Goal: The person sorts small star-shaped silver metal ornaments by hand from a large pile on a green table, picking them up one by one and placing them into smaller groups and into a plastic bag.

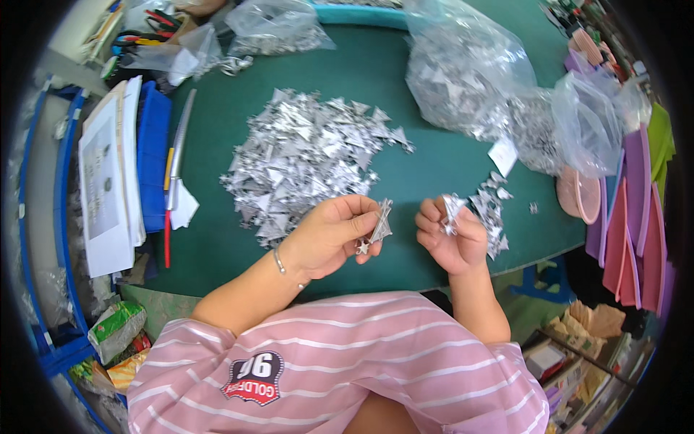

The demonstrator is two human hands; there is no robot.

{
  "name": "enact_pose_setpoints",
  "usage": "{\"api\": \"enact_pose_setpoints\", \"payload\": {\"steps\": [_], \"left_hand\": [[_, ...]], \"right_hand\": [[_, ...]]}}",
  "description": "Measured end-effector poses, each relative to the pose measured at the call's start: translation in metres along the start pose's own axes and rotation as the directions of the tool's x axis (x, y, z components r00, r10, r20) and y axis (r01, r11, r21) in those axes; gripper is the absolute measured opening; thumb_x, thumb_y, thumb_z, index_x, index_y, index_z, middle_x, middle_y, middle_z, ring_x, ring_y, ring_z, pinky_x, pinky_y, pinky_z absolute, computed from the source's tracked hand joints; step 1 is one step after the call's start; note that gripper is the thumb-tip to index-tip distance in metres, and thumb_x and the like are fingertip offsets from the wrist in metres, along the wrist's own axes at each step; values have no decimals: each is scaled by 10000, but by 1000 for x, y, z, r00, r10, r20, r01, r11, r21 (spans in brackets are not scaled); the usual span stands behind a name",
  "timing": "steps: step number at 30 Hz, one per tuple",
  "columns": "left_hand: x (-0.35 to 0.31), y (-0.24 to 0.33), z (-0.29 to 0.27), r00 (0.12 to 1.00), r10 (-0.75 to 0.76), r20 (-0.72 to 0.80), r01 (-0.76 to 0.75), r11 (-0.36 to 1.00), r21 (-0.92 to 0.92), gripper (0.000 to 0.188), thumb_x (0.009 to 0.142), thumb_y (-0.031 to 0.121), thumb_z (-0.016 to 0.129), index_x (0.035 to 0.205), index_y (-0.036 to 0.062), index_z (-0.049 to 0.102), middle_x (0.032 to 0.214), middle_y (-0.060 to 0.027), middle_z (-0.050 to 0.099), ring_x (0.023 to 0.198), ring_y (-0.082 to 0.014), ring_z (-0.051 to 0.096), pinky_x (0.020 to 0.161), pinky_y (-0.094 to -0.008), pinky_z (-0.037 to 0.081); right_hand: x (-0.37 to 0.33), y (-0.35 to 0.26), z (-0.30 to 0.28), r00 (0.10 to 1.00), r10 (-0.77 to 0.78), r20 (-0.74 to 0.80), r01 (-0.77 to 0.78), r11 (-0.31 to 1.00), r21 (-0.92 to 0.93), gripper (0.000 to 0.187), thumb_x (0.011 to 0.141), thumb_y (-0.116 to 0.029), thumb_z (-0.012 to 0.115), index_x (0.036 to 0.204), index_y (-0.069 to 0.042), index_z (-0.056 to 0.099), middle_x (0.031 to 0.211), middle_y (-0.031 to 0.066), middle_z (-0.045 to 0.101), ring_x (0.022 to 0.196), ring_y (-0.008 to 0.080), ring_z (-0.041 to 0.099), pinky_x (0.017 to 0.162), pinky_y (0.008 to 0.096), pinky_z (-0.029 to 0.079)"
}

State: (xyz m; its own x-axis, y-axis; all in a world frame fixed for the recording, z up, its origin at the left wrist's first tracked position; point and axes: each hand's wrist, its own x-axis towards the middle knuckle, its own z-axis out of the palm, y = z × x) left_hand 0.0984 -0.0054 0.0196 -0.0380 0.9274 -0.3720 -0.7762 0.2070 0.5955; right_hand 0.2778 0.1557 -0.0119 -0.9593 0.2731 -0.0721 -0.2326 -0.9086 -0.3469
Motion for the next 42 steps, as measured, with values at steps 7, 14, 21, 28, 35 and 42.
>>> {"api": "enact_pose_setpoints", "payload": {"steps": [7, 14, 21, 28, 35, 42], "left_hand": [[-5, 1, -18, 990, 72, 122, -25, 936, -352, 222, 984, 203, 519, 1121, 29, 525, 1091, -95, 543, 764, -118, 511, 549, -255, 424], [-9, -3, -26, 984, 116, 135, -48, 904, -425, 209, 981, 208, 525, 1127, 58, 528, 1069, -101, 534, 735, -105, 505, 552, -239, 436], [-27, 20, -48, 934, 311, 175, -210, 876, -435, 408, 914, 107, 566, 1296, 22, 452, 981, -95, 587, 686, -98, 524, 519, -226, 439], [-32, 23, -46, 917, 356, 179, -225, 834, -504, 382, 989, 382, 387, 1116, 61, 553, 944, -57, 508, 860, -200, 506, 657, -351, 464], [-34, 22, -46, 918, 389, -83, -395, 914, -89, 156, 974, 199, 508, 1011, 67, 583, 857, -34, 485, 735, -132, 501, 559, -249, 445], [-18, 20, -33, 755, 647, 101, -143, 14, 990, 195, 763, 82, 740, 933, 27, 664, 772, -81, 601, 692, -198, 603, 612, -325, 488]], "right_hand": [[6, 7, -2, 995, -67, 76, 62, 997, 55, 295, 887, -74, 607, 1164, -70, 508, 992, 127, 557, 858, 212, 538, 650, 287, 479], [5, 15, 6, 988, -133, -73, 129, 990, -58, 321, 886, 6, 595, 1182, -63, 493, 878, 87, 547, 734, 162, 523, 554, 241, 436], [11, 17, 19, 971, -83, -226, -82, 769, -635, 238, 825, -24, 683, 1047, -38, 599, 656, -24, 476, 497, 66, 382, 462, 223, 294], [37, 53, 30, 964, -260, 57, -54, -400, -915, 243, 785, -204, 739, 955, -46, 667, 826, 132, 657, 730, 312, 644, 627, 384, 508], [31, 29, 16, 930, -329, 162, -1, -446, -895, 117, 806, -111, 702, 906, -65, 663, 756, 98, 617, 657, 295, 605, 587, 369, 483], [38, 38, 29, 980, -144, 140, 52, -490, -870, 184, 816, -138, 689, 996, -103, 673, 780, 83, 596, 698, 296, 614, 593, 389, 486]]}}
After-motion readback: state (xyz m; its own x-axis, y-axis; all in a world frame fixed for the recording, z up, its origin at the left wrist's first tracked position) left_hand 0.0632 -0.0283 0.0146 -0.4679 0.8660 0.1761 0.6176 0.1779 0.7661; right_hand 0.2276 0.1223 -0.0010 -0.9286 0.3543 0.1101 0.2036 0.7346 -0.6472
